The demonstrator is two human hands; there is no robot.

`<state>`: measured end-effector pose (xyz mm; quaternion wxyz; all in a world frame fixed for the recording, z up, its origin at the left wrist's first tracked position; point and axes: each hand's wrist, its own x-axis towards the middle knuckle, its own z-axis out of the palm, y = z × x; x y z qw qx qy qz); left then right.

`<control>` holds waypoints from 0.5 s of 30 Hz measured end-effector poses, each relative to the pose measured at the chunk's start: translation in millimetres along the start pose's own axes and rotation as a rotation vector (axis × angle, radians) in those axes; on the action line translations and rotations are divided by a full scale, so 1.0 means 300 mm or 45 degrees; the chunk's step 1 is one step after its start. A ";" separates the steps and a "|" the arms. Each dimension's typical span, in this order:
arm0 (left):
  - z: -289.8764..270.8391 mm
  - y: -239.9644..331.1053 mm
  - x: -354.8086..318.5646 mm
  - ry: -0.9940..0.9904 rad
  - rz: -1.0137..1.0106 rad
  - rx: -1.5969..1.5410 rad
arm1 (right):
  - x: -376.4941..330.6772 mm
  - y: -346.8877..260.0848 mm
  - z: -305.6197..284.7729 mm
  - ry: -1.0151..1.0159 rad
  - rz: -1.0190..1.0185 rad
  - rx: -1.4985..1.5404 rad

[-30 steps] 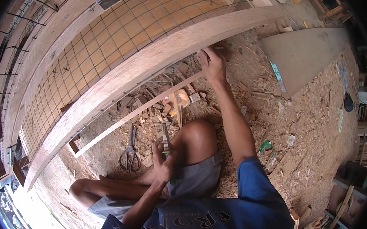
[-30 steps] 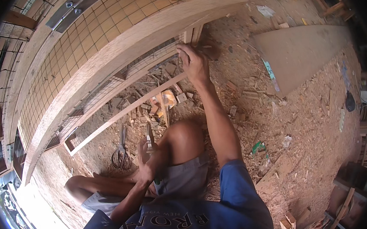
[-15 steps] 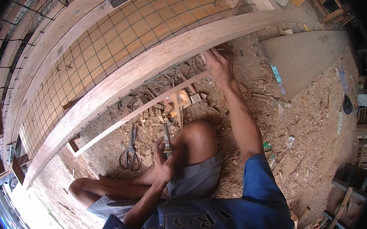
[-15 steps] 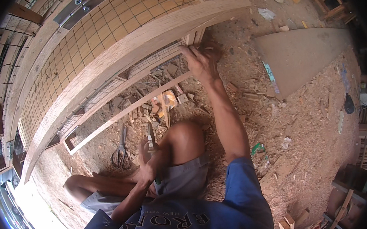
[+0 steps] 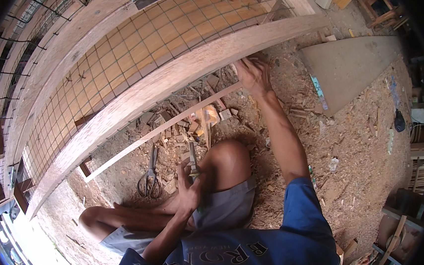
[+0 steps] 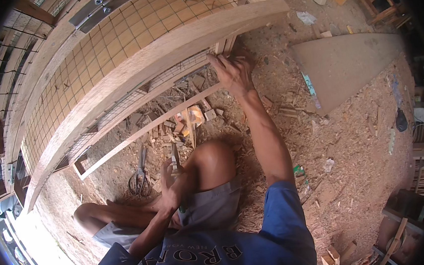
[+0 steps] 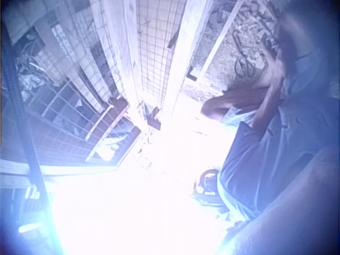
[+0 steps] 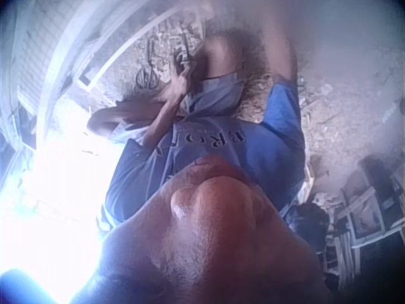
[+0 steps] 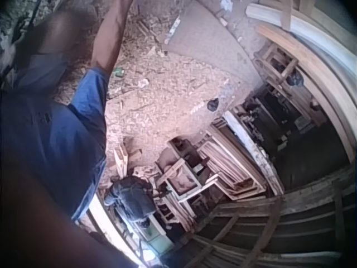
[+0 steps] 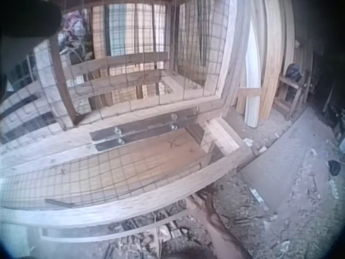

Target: The person sits on the floor and uses pliers to attach wire mesh to a wooden frame. They repeatedly grip and twist wire ties to secure the mesh to the frame's lower edge.

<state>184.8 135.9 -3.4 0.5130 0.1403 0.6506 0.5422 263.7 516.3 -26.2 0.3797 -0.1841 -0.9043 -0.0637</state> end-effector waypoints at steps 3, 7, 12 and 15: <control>0.000 0.001 0.001 -0.007 -0.005 -0.019 | -0.001 0.007 -0.002 -0.027 -0.008 0.005; 0.000 -0.001 0.002 -0.011 0.026 -0.016 | -0.001 0.009 -0.002 -0.065 -0.007 0.004; -0.003 0.005 -0.001 -0.024 0.016 0.005 | 0.013 0.004 -0.006 -0.016 -0.027 0.020; -0.006 0.010 0.000 -0.033 0.025 0.056 | 0.018 0.007 -0.019 -0.038 -0.046 0.009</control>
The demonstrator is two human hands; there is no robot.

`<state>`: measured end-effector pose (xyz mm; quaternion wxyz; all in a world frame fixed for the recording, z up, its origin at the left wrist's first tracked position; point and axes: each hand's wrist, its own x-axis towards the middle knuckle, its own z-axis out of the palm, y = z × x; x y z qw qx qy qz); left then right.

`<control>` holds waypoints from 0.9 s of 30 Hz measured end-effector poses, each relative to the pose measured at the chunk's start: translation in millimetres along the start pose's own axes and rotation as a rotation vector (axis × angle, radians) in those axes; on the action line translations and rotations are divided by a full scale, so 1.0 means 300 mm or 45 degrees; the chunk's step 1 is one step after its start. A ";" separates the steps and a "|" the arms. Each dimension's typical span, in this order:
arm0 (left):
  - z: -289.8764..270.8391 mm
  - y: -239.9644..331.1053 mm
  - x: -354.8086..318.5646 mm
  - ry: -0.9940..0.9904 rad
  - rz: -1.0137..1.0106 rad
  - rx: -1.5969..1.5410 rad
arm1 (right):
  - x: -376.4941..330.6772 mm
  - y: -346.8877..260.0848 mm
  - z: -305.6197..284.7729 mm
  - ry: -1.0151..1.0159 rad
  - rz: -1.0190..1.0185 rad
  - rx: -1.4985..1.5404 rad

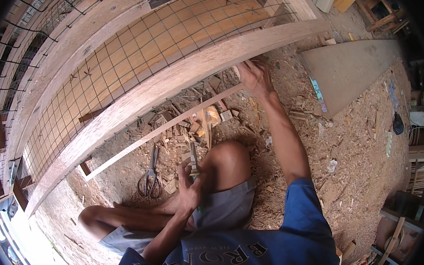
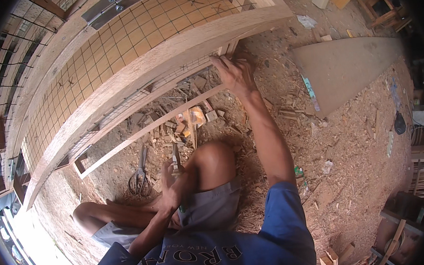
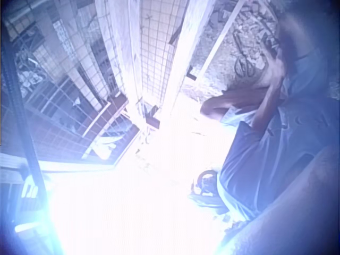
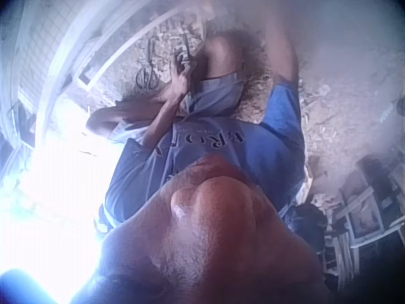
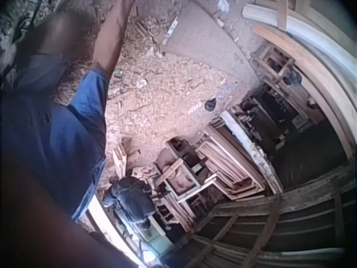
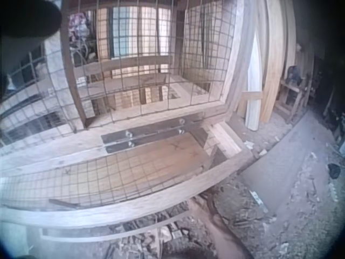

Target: The person sits on the floor and uses pliers to attach wire mesh to a wooden frame. They repeatedly grip and twist wire ties to secure the mesh to the frame's lower edge.

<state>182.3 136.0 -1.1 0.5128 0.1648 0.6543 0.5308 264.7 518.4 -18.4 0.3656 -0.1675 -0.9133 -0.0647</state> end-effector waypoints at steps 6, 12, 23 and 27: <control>0.001 -0.005 0.002 0.006 -0.026 -0.078 | -0.009 0.006 0.011 -0.029 0.003 -0.011; 0.000 -0.009 0.002 0.019 -0.025 -0.103 | -0.027 0.012 0.034 -0.078 0.019 -0.078; -0.002 -0.016 0.004 0.019 0.002 -0.102 | -0.009 -0.017 0.034 -0.052 0.081 -0.109; -0.004 -0.053 0.006 0.020 0.027 -0.158 | -0.002 -0.069 -0.012 -0.016 0.288 0.018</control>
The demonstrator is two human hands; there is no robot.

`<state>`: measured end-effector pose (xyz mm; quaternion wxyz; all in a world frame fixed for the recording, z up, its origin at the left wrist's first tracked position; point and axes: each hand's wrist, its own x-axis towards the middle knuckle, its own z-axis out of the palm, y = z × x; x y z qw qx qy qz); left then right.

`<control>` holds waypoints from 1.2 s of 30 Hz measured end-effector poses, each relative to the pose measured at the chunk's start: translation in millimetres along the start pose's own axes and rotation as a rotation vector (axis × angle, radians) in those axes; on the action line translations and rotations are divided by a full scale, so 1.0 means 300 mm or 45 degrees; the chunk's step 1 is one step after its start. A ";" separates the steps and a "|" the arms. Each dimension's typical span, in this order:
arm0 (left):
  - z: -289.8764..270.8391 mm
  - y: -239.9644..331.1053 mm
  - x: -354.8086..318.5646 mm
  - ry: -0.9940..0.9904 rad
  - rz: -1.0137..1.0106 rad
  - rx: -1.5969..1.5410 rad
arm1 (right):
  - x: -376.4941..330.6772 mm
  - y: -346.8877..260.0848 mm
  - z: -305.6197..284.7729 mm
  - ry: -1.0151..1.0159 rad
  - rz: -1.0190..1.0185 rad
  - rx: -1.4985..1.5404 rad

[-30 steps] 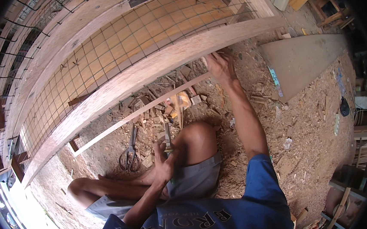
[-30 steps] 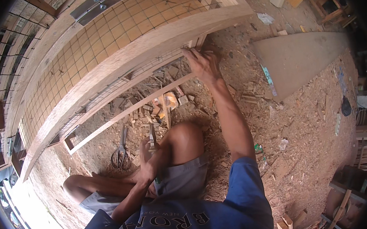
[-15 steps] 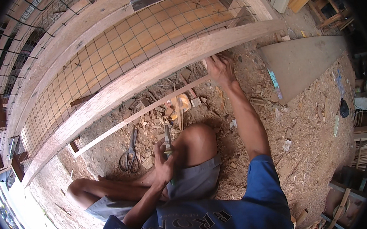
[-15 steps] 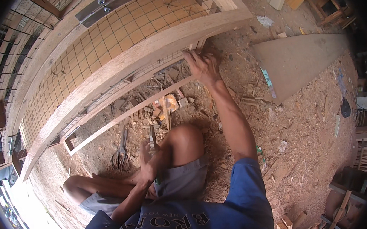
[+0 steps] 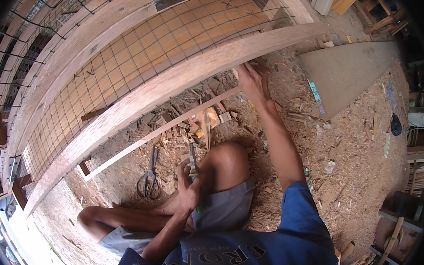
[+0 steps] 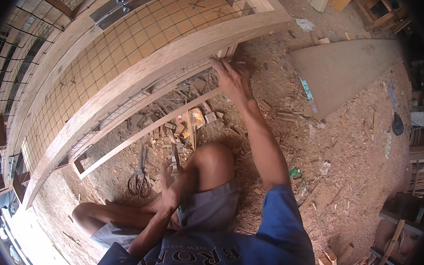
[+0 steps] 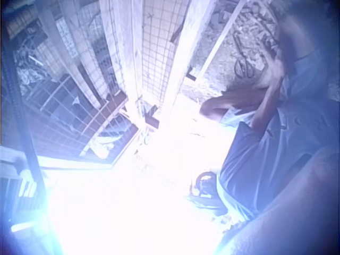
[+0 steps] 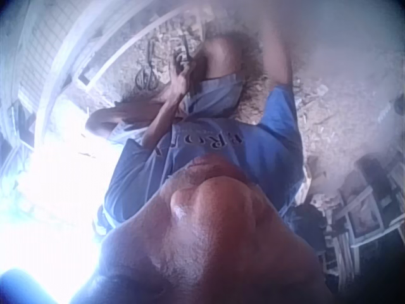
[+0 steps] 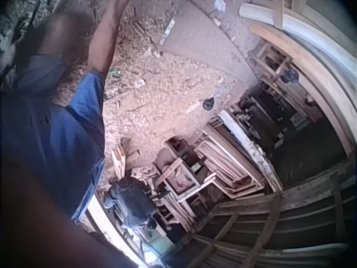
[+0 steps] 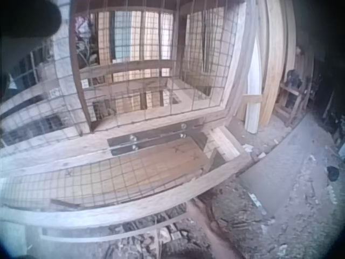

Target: The person sits on the floor and uses pliers to attach wire mesh to a wooden frame. They repeatedly grip and twist wire ties to secure the mesh to the frame's lower edge.

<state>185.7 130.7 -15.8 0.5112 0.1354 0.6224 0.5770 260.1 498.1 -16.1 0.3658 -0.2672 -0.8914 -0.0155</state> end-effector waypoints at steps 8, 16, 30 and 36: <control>-0.075 -0.082 0.045 0.077 -0.196 -0.320 | -0.363 -0.543 -0.291 -0.357 1.343 1.752; 0.020 0.148 -0.185 0.063 0.389 -0.089 | -0.542 -0.926 -0.623 -1.010 0.825 1.434; -0.191 0.324 -0.651 -0.272 0.864 0.311 | -0.428 -1.202 -0.886 -0.287 0.850 2.063; -0.252 0.136 -0.557 -0.189 0.642 0.142 | -0.263 -1.054 -1.251 -0.088 0.762 1.543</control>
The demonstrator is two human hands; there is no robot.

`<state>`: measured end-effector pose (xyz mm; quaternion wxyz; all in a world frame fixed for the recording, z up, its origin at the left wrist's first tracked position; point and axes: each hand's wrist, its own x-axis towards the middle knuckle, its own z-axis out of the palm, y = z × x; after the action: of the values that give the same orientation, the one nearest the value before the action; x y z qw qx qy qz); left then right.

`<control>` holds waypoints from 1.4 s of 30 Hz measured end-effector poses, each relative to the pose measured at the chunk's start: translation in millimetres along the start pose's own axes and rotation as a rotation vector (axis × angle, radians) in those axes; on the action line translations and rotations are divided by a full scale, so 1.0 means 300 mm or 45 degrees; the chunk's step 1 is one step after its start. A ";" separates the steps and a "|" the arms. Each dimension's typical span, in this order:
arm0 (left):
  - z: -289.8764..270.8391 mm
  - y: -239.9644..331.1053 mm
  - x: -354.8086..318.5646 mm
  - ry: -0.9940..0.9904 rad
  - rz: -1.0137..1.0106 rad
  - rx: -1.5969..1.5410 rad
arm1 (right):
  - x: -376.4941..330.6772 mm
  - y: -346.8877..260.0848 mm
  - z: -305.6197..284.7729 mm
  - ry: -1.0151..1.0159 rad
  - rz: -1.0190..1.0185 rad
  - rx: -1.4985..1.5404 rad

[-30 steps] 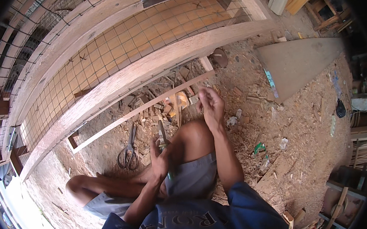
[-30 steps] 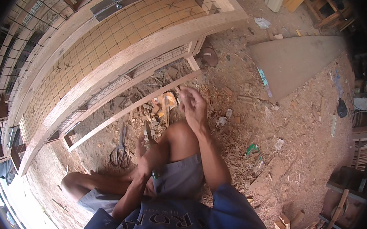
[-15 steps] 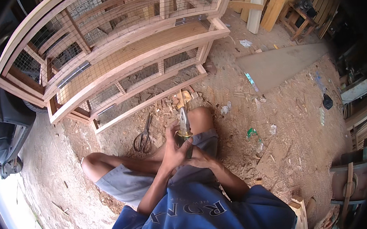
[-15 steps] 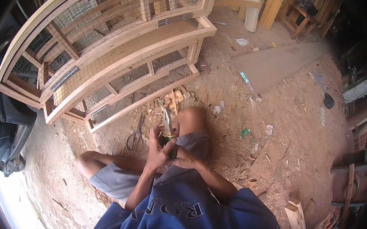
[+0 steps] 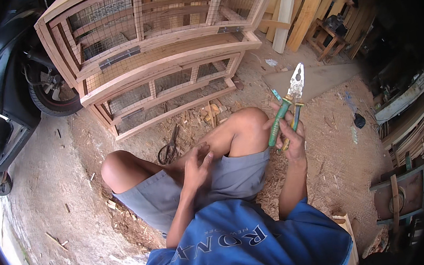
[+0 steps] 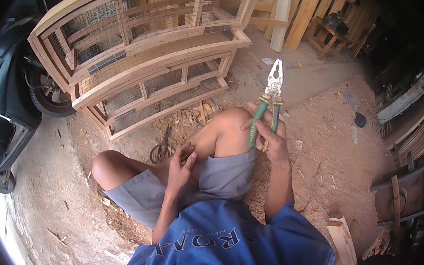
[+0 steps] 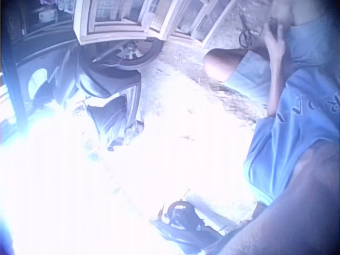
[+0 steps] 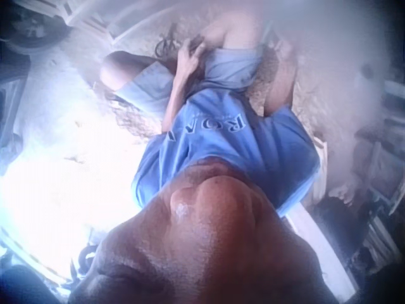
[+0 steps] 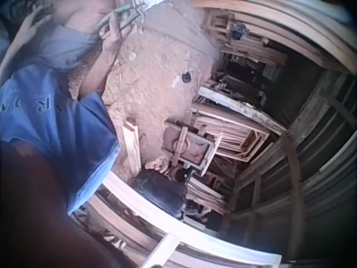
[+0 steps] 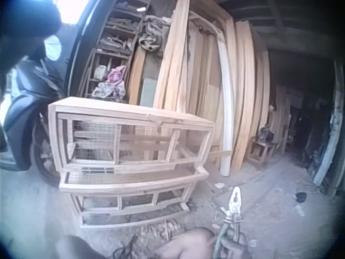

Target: The person sits on the floor and uses pliers to attach wire mesh to a wooden frame. They repeatedly grip and twist wire ties to secure the mesh to the frame's lower edge.

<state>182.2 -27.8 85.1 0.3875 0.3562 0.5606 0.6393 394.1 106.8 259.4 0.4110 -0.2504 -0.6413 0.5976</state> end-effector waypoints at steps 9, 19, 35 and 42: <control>-0.091 -0.261 0.031 -0.030 -0.250 0.465 | 0.265 -0.173 -0.257 -0.013 0.314 -0.072; -0.105 -0.310 0.051 -0.127 -0.234 0.723 | 0.571 0.327 -0.356 -0.145 1.235 -0.232; -0.675 -0.108 0.092 -0.091 -0.024 1.706 | 0.965 0.699 -0.514 -0.404 0.944 -0.850; -0.711 -0.105 0.144 0.071 -0.105 2.011 | 0.978 0.679 -0.527 -0.441 0.923 -0.891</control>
<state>-23.9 -80.9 29.6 0.0292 0.4888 0.8707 0.0458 332.8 466.4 120.1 -0.0419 -0.4755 -0.7332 0.4843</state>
